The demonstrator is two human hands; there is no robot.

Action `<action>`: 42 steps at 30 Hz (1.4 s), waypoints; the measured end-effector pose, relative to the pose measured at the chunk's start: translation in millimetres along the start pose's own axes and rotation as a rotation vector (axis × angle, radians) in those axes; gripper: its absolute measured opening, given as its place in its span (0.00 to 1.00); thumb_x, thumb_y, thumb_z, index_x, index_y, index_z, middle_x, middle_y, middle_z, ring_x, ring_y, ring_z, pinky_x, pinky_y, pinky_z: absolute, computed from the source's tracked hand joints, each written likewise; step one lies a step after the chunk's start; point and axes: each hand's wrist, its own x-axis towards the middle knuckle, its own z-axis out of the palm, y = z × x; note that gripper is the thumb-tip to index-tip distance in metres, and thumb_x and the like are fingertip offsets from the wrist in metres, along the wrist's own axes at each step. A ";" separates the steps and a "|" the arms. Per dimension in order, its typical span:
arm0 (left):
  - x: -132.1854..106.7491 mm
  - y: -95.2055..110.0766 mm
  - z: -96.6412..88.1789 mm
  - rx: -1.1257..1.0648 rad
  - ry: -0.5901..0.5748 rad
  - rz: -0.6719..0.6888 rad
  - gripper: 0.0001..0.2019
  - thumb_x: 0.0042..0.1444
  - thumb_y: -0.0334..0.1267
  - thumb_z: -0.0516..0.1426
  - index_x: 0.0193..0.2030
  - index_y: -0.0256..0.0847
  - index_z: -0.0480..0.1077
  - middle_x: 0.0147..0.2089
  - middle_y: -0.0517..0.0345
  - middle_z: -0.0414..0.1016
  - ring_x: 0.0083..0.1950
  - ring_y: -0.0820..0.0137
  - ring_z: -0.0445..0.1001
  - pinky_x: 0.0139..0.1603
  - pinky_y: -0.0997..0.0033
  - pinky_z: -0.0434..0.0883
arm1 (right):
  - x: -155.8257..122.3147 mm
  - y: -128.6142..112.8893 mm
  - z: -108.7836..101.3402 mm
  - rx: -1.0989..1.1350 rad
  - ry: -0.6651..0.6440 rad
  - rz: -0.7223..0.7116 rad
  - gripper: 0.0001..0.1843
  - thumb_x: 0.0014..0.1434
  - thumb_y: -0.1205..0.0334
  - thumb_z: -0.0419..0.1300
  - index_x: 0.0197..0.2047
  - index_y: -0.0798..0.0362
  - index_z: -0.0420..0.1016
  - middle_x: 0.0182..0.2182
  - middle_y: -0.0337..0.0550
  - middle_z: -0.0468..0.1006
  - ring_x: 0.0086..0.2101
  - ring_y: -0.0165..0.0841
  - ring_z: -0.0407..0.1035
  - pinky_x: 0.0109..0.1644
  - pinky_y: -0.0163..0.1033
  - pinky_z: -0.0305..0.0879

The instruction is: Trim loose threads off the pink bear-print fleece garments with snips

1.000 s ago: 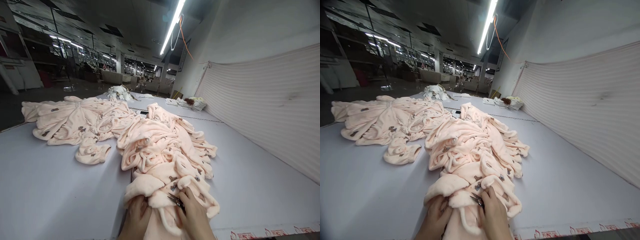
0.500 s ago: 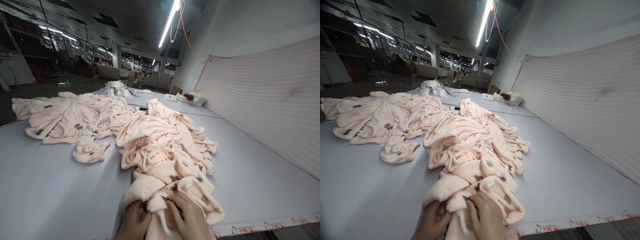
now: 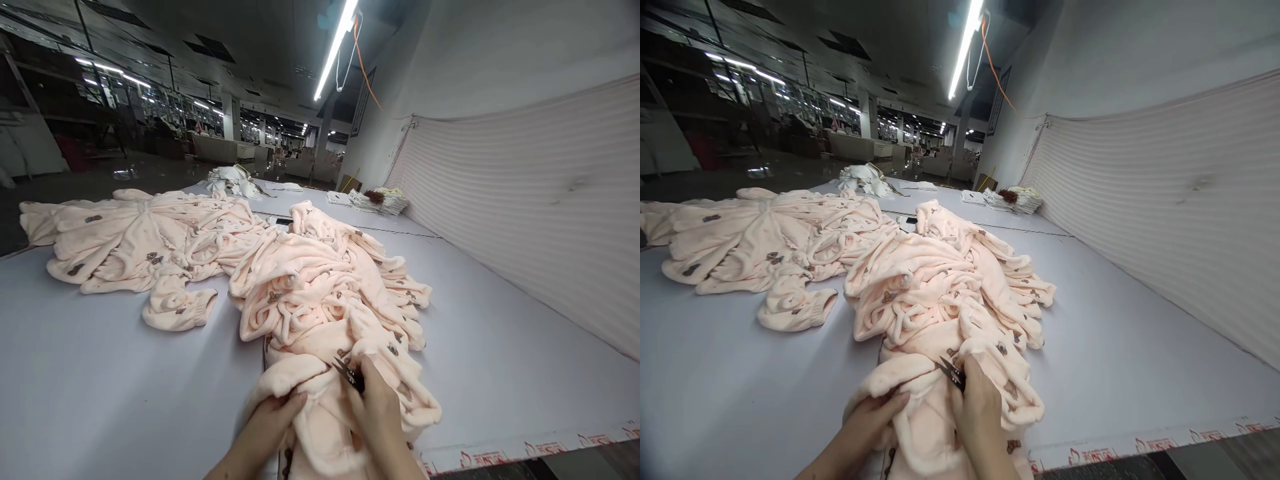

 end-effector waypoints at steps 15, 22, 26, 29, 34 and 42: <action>18.2 10.3 -4.8 -0.453 -0.199 -0.050 0.04 0.48 0.33 0.63 0.32 0.36 0.79 0.25 0.60 0.73 0.30 0.74 0.67 0.36 0.75 0.66 | -6.8 -15.0 -9.9 0.362 -0.142 -0.092 0.11 0.63 0.56 0.55 0.46 0.46 0.75 0.41 0.40 0.77 0.42 0.36 0.72 0.44 0.36 0.65; 21.9 19.2 2.1 -0.419 -0.270 -0.041 0.11 0.48 0.32 0.63 0.41 0.38 0.79 0.28 0.58 0.74 0.32 0.74 0.66 0.38 0.76 0.66 | -8.0 -13.6 -15.2 0.284 -0.092 -0.131 0.10 0.63 0.59 0.54 0.41 0.48 0.76 0.37 0.41 0.78 0.38 0.36 0.73 0.40 0.37 0.65; 21.6 20.7 3.5 -0.408 -0.299 -0.055 0.13 0.47 0.33 0.64 0.41 0.37 0.79 0.32 0.55 0.76 0.33 0.73 0.68 0.42 0.73 0.67 | -8.6 -13.1 -12.4 0.287 -0.101 -0.147 0.10 0.60 0.59 0.57 0.45 0.48 0.76 0.39 0.42 0.78 0.39 0.38 0.72 0.41 0.38 0.65; 21.7 22.6 6.0 -0.386 -0.287 -0.070 0.12 0.46 0.34 0.64 0.39 0.36 0.78 0.31 0.56 0.75 0.30 0.75 0.67 0.37 0.76 0.66 | -2.4 -8.5 -7.2 0.350 -0.077 -0.114 0.10 0.61 0.59 0.56 0.41 0.49 0.78 0.37 0.43 0.78 0.37 0.39 0.72 0.40 0.39 0.64; 41.0 21.1 29.3 -0.330 -0.148 -0.012 0.08 0.45 0.37 0.65 0.34 0.39 0.75 0.26 0.63 0.72 0.29 0.75 0.68 0.33 0.77 0.64 | 6.2 14.8 -16.9 0.502 -0.071 -0.020 0.13 0.63 0.55 0.54 0.44 0.50 0.76 0.38 0.44 0.78 0.40 0.38 0.72 0.44 0.39 0.66; 59.1 11.4 51.0 -0.310 -0.229 0.017 0.20 0.48 0.42 0.61 0.49 0.40 0.70 0.41 0.53 0.77 0.41 0.64 0.75 0.42 0.66 0.70 | -69.0 3.0 -11.6 0.328 -0.334 -0.170 0.19 0.47 0.63 0.64 0.44 0.48 0.73 0.38 0.41 0.78 0.36 0.38 0.72 0.39 0.36 0.67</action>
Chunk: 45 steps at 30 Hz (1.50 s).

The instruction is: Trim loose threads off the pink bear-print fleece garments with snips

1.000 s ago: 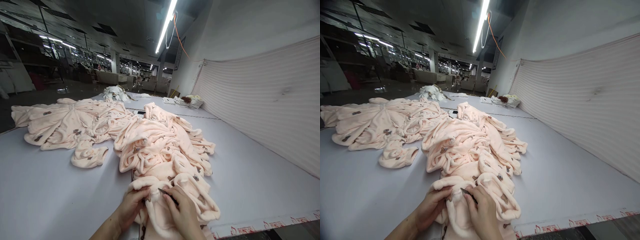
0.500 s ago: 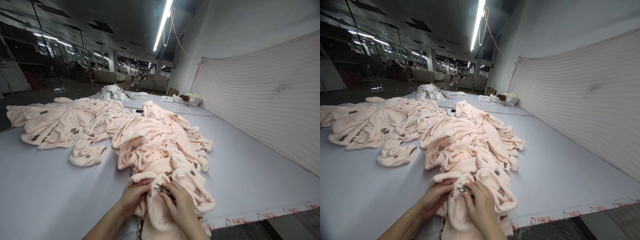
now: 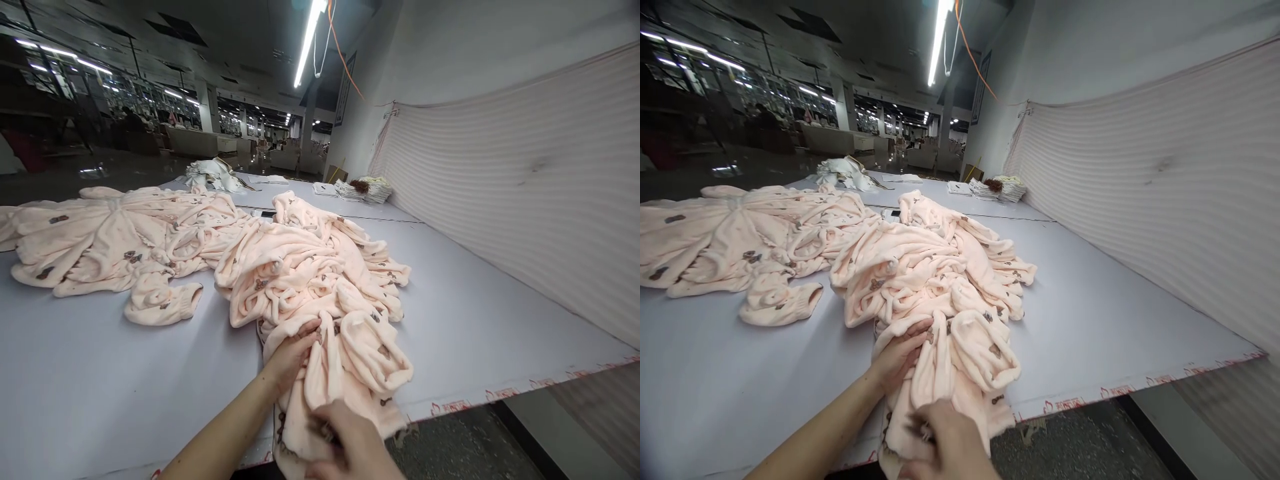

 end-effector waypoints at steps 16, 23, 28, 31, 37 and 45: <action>-97.5 -59.1 4.2 0.840 0.233 0.258 0.24 0.43 0.42 0.65 0.48 0.41 0.68 0.39 0.50 0.77 0.33 0.59 0.73 0.38 0.64 0.66 | 35.8 -1.8 -8.6 0.837 0.249 0.183 0.13 0.60 0.55 0.59 0.46 0.51 0.73 0.43 0.43 0.76 0.49 0.39 0.67 0.57 0.45 0.59; -78.9 -24.0 4.4 0.653 0.064 0.205 0.09 0.56 0.36 0.52 0.38 0.44 0.74 0.34 0.56 0.76 0.42 0.61 0.72 0.45 0.67 0.66 | 40.9 15.4 -22.6 0.559 0.493 0.149 0.13 0.59 0.51 0.58 0.39 0.52 0.71 0.33 0.41 0.74 0.38 0.37 0.68 0.43 0.39 0.66; -84.4 7.9 -11.7 0.344 0.018 0.149 0.09 0.57 0.44 0.55 0.32 0.43 0.70 0.32 0.61 0.72 0.37 0.68 0.71 0.41 0.72 0.69 | 46.4 29.0 -33.8 0.482 0.535 0.108 0.11 0.60 0.52 0.58 0.35 0.52 0.70 0.31 0.39 0.71 0.35 0.34 0.64 0.41 0.36 0.62; -75.5 9.4 -9.3 0.088 0.000 0.089 0.09 0.56 0.45 0.56 0.33 0.42 0.68 0.39 0.58 0.74 0.41 0.67 0.73 0.44 0.68 0.71 | 50.7 24.1 -39.4 0.484 0.515 0.097 0.11 0.59 0.53 0.59 0.32 0.52 0.69 0.29 0.37 0.69 0.33 0.33 0.63 0.39 0.36 0.61; -66.8 -4.4 1.0 0.568 0.227 0.294 0.14 0.55 0.44 0.56 0.47 0.43 0.67 0.48 0.48 0.72 0.53 0.56 0.70 0.55 0.56 0.67 | 54.5 15.7 -49.0 0.681 0.401 0.122 0.13 0.56 0.50 0.61 0.35 0.52 0.73 0.33 0.42 0.74 0.39 0.38 0.69 0.44 0.42 0.67; -51.0 -1.9 21.6 0.980 -0.107 0.604 0.29 0.48 0.26 0.55 0.59 0.47 0.63 0.68 0.54 0.56 0.71 0.58 0.46 0.69 0.57 0.49 | 53.4 -5.8 -39.5 0.813 0.282 0.140 0.13 0.56 0.54 0.62 0.42 0.53 0.76 0.39 0.44 0.78 0.43 0.40 0.71 0.47 0.44 0.68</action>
